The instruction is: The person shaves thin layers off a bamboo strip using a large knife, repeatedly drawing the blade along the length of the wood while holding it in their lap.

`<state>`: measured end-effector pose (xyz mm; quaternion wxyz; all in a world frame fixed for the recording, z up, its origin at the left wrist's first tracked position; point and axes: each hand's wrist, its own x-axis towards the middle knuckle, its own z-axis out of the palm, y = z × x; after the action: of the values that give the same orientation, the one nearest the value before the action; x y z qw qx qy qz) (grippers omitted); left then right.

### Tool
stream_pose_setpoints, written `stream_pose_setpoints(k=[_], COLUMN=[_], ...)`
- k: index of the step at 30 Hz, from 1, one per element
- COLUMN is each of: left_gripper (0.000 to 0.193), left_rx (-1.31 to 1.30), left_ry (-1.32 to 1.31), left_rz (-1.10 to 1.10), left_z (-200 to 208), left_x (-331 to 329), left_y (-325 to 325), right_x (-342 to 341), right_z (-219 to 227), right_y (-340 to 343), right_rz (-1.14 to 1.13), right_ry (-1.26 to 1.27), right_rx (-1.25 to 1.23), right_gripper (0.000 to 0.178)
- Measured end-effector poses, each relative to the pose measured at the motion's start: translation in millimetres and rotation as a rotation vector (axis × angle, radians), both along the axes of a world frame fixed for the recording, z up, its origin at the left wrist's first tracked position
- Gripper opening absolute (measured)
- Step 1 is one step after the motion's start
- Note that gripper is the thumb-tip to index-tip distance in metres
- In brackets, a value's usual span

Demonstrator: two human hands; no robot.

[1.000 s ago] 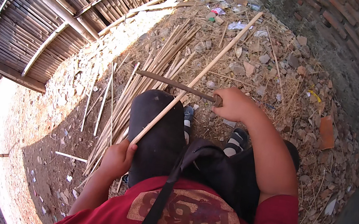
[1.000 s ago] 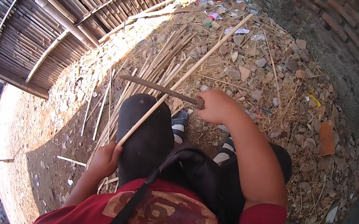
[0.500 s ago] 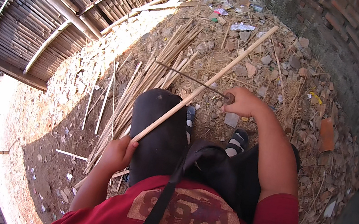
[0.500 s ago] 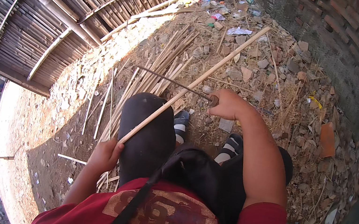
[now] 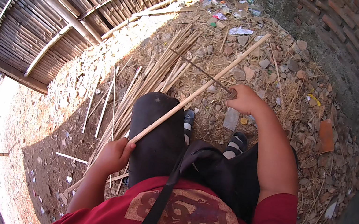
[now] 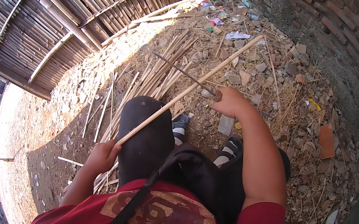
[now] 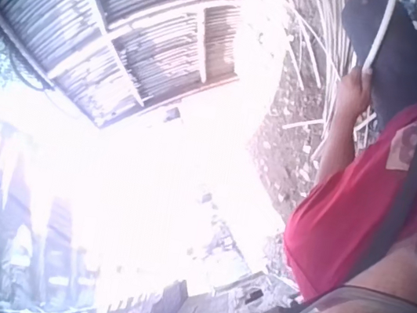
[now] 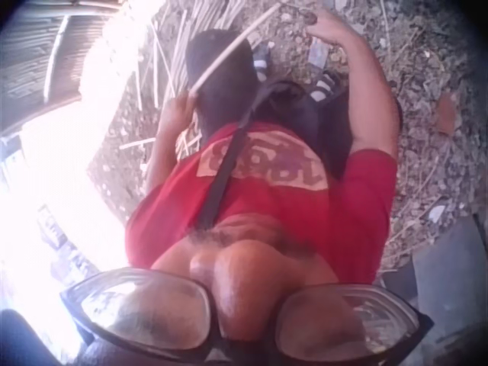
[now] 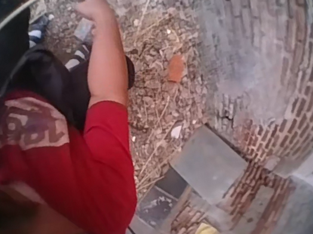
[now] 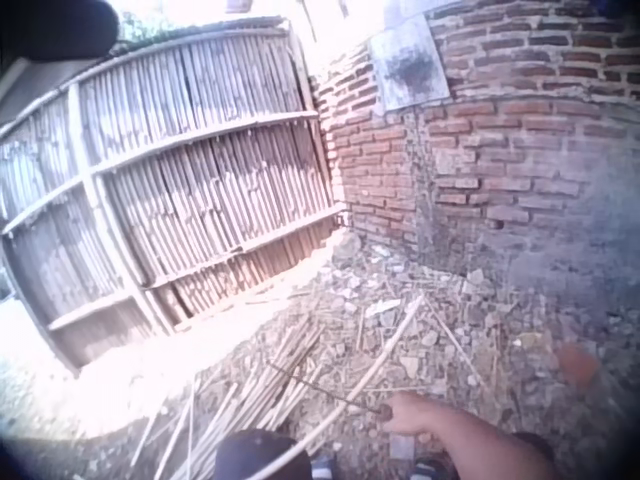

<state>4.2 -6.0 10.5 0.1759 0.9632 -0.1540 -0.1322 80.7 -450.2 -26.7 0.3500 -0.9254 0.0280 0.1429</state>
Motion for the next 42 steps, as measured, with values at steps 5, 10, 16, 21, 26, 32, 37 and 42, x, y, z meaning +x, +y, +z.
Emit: stream_pose_setpoints(k=[5, 10, 16, 21, 26, 32, 37, 42], left_gripper=[0.043, 0.044, 0.045, 0.045, 0.044, 0.045, 0.046, 0.046], left_rx=[0.018, -0.048, -0.030, -0.032, -0.094, -0.113, -0.070, -0.086], left_ry=[-0.005, 0.028, 0.035, 0.007, 0.049, 0.092, 0.089, 0.056], left_rz=[-0.015, 0.014, -0.005, -0.001, 0.023, 0.016, 0.016, 0.012], left_z=[-10, -2, -9, -4, -14, -1, -4, -12], left_x=[0, 3, -2, 3, 0, 5, 4, 4], left_y=[4, 0, 8, 4, 10, 5, 11, 11], right_x=[-1, 6, -4, 4, -9, 9, -5, 8], right_z=[-7, -17, 12, -21, 8, -27, 21, -15], right_y=[20, -17, 14, -37, 22, -50, 16, -30], right_rz=[0.235, -0.128, 0.202, -0.125, 0.333, -0.267, 0.209, -0.145], right_ry=[-0.126, -0.104, -0.016, -0.030, -0.151, 0.134, -0.033, 0.153], right_rx=[-0.163, 0.036, -0.134, 0.089, -0.093, 0.427, -0.141, 0.224], right_gripper=[0.034, 0.037, 0.034, 0.032, 0.023, 0.021, 0.032, 0.037])
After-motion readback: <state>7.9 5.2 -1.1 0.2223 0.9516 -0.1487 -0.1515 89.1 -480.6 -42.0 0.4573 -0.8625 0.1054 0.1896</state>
